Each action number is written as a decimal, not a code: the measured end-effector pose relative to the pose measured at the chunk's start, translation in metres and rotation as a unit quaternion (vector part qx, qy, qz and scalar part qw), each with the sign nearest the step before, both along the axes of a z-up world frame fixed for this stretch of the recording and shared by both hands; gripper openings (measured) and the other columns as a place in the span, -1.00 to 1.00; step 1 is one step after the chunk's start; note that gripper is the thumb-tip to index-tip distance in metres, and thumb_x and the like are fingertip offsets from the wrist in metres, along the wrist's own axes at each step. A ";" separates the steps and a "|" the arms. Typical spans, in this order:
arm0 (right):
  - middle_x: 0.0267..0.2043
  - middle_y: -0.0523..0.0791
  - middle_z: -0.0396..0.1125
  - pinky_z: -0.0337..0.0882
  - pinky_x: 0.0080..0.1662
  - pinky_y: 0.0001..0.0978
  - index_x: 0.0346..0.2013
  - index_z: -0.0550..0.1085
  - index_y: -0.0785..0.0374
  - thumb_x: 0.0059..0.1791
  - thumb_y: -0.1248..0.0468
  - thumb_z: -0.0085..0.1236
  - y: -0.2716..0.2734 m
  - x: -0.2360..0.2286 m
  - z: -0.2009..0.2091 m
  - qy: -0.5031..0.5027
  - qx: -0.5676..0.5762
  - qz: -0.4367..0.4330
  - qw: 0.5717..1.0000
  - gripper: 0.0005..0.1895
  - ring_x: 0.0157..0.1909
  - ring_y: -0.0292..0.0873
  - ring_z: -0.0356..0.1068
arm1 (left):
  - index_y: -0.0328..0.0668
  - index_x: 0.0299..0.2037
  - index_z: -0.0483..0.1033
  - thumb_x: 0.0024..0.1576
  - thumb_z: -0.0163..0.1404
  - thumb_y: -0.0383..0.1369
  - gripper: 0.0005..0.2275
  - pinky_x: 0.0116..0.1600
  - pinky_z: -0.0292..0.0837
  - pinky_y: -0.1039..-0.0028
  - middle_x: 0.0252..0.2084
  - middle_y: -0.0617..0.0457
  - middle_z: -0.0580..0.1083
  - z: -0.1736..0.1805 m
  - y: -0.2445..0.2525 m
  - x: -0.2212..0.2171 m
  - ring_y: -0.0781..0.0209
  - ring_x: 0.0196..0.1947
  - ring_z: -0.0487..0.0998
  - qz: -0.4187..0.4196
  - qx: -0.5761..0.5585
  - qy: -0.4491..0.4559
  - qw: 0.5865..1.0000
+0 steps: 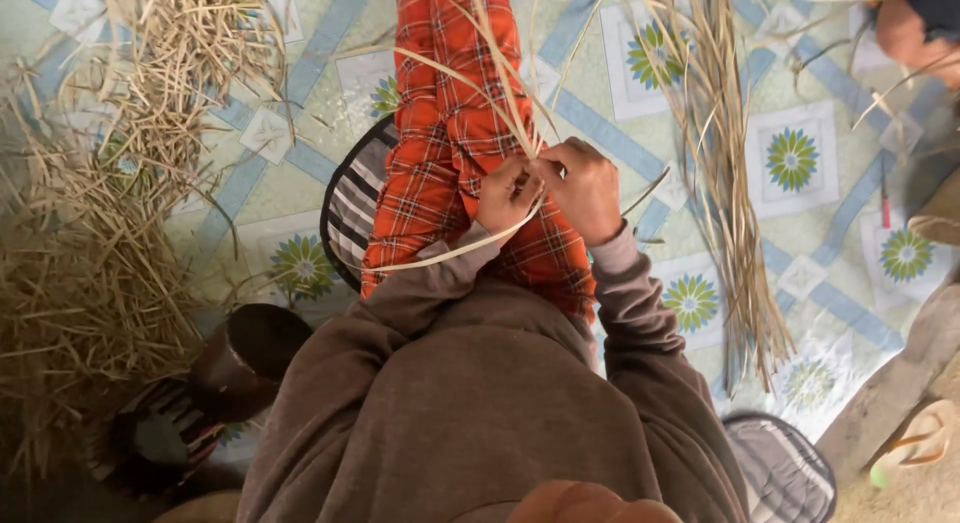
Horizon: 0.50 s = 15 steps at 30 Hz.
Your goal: The person is weaving thin strips of material together to create a woven structure while sitting on a floor mat.
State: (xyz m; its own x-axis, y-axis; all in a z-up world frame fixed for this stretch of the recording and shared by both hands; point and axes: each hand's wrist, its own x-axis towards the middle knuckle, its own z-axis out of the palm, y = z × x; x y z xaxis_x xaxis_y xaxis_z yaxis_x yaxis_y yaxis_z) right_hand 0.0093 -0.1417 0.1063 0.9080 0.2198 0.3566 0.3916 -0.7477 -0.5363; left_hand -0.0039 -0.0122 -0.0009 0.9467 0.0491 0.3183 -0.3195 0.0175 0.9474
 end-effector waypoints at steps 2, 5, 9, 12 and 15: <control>-0.49 -0.20 0.41 0.47 -0.40 -0.29 -0.40 0.58 0.14 -0.04 0.30 0.40 0.003 -0.003 -0.001 -0.016 -0.049 -0.018 0.998 -0.90 -0.48 -0.14 0.45 | -0.20 -0.35 0.56 0.13 0.09 -0.51 -0.96 -0.42 0.48 0.44 -0.54 -0.02 0.47 -0.004 -0.003 0.000 0.14 -0.55 0.58 -0.001 -0.014 0.003 1.000; -0.50 -0.22 0.37 0.47 -0.43 -0.21 -0.45 0.54 0.12 -0.07 0.30 0.37 0.010 -0.003 -0.002 -0.040 -0.098 -0.058 0.993 -0.87 -0.47 -0.11 0.46 | -0.33 -0.30 0.52 0.06 0.12 -0.57 -0.94 -0.44 0.47 0.29 -0.54 -0.14 0.44 -0.005 -0.003 0.001 -0.08 -0.54 0.57 0.016 0.019 0.003 1.000; -0.53 -0.22 0.35 0.49 -0.43 -0.32 -0.48 0.51 0.11 -0.06 0.31 0.34 0.018 0.002 0.002 -0.039 -0.091 -0.095 0.991 -0.85 -0.53 -0.17 0.44 | -0.22 -0.36 0.51 0.10 0.09 -0.52 -0.97 -0.41 0.45 0.33 -0.52 -0.09 0.42 0.001 0.002 0.001 -0.08 -0.54 0.52 -0.021 0.041 -0.024 0.999; -0.51 -0.19 0.33 0.48 -0.43 -0.23 -0.44 0.48 0.12 -0.07 0.30 0.32 0.027 0.007 0.010 -0.056 -0.075 -0.109 0.990 -0.86 -0.52 -0.09 0.45 | -0.23 -0.38 0.48 0.11 0.08 -0.50 -0.95 -0.42 0.42 0.33 -0.52 -0.08 0.39 0.010 0.003 0.001 -0.07 -0.55 0.49 -0.029 0.045 -0.026 0.998; -0.47 -0.09 0.38 0.47 -0.41 -0.21 -0.38 0.49 0.19 -0.04 0.35 0.25 0.037 0.013 0.009 -0.018 0.039 -0.080 0.996 -0.92 -0.47 0.01 0.48 | -0.28 -0.40 0.47 0.12 0.07 -0.51 -0.93 -0.43 0.40 0.30 -0.54 -0.11 0.38 0.006 0.003 0.002 -0.10 -0.55 0.47 -0.029 0.046 -0.019 0.998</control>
State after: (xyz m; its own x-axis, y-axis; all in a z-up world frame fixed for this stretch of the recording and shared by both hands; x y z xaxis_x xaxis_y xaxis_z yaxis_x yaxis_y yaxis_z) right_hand 0.0221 -0.1052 0.1155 0.9155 0.0442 0.4000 0.2912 -0.7587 -0.5827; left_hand -0.0022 -0.0090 0.0056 0.9341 -0.0376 0.3549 -0.3565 -0.0501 0.9330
